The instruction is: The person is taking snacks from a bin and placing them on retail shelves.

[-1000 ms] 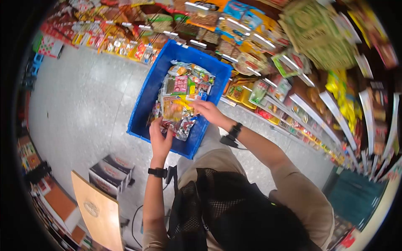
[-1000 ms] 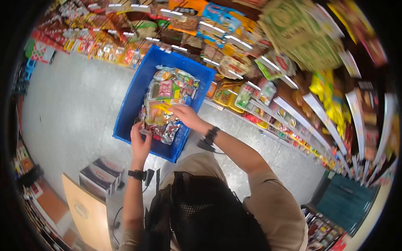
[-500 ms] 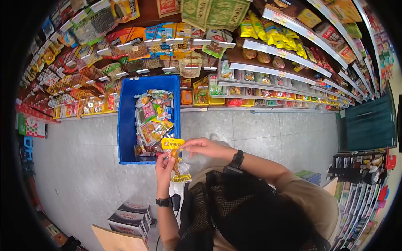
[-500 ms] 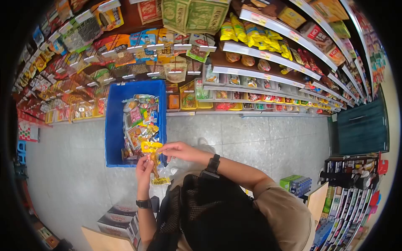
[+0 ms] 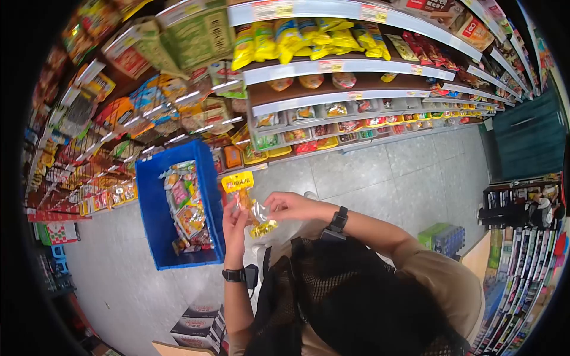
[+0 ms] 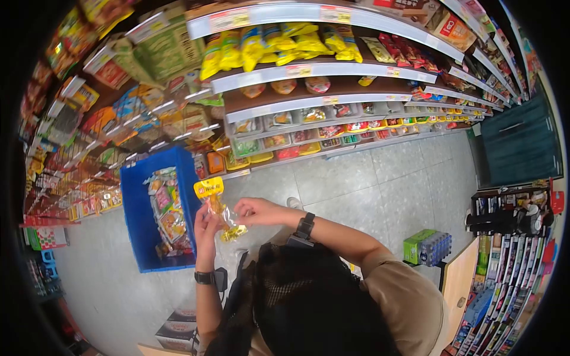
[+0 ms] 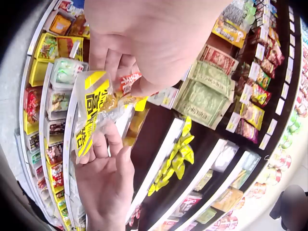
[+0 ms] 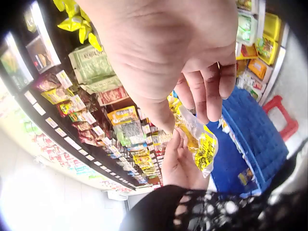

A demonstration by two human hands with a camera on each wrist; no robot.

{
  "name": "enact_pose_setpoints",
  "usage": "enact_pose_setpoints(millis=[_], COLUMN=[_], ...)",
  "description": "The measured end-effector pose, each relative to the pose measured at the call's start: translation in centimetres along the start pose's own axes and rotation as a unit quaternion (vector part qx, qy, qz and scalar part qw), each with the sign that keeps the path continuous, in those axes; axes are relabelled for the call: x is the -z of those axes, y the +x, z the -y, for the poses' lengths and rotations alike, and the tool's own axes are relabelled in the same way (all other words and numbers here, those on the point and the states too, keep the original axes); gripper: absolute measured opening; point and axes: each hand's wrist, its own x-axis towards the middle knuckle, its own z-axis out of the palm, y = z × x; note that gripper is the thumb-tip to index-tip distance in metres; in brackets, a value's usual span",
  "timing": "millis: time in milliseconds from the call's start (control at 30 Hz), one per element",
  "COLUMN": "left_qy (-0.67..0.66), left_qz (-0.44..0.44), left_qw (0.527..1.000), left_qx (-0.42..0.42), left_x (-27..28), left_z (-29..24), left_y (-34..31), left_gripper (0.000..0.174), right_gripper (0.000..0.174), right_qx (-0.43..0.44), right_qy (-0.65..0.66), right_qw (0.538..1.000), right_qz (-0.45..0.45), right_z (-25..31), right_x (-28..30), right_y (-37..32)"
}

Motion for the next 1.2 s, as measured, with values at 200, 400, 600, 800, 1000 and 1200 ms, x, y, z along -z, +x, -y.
enact_pose_setpoints(millis=[200, 400, 600, 800, 1000, 1200], left_qy=[0.007, -0.006, 0.043, 0.042, -0.012, -0.074], left_qz=[0.06, 0.146, 0.182, 0.174, 0.13, 0.065], left_qw=[0.998, 0.977, 0.96, 0.957, 0.969, 0.978], left_qx=[0.034, 0.156, 0.206, 0.226, 0.209, 0.183], left_x=[-14.3, -24.1, -29.7, -31.9, -28.5, -23.0], left_z=[3.3, 7.4, 8.8, 9.7, 9.6, 8.0], left_y=[7.8, 11.0, 11.7, 9.9, 8.5, 5.0], left_gripper=[0.054, 0.057, 0.053, 0.04, 0.029, 0.029], right_gripper=[0.037, 0.039, 0.054, 0.063, 0.06, 0.053], right_qx=[-0.009, 0.006, 0.003, -0.001, -0.002, -0.015], right_qy=[0.083, 0.091, 0.146, 0.076, 0.107, 0.115], right_qw=[0.993, 0.976, 0.966, 0.968, 0.979, 0.987], right_qz=[-0.083, -0.197, -0.213, -0.24, -0.175, -0.109], right_z=[-3.6, -6.5, -8.4, -6.4, -4.2, -2.3], right_x=[12.3, 20.6, 22.7, 23.4, 21.4, 17.5], right_y=[-5.8, -12.8, -18.0, -20.3, -19.6, -17.2])
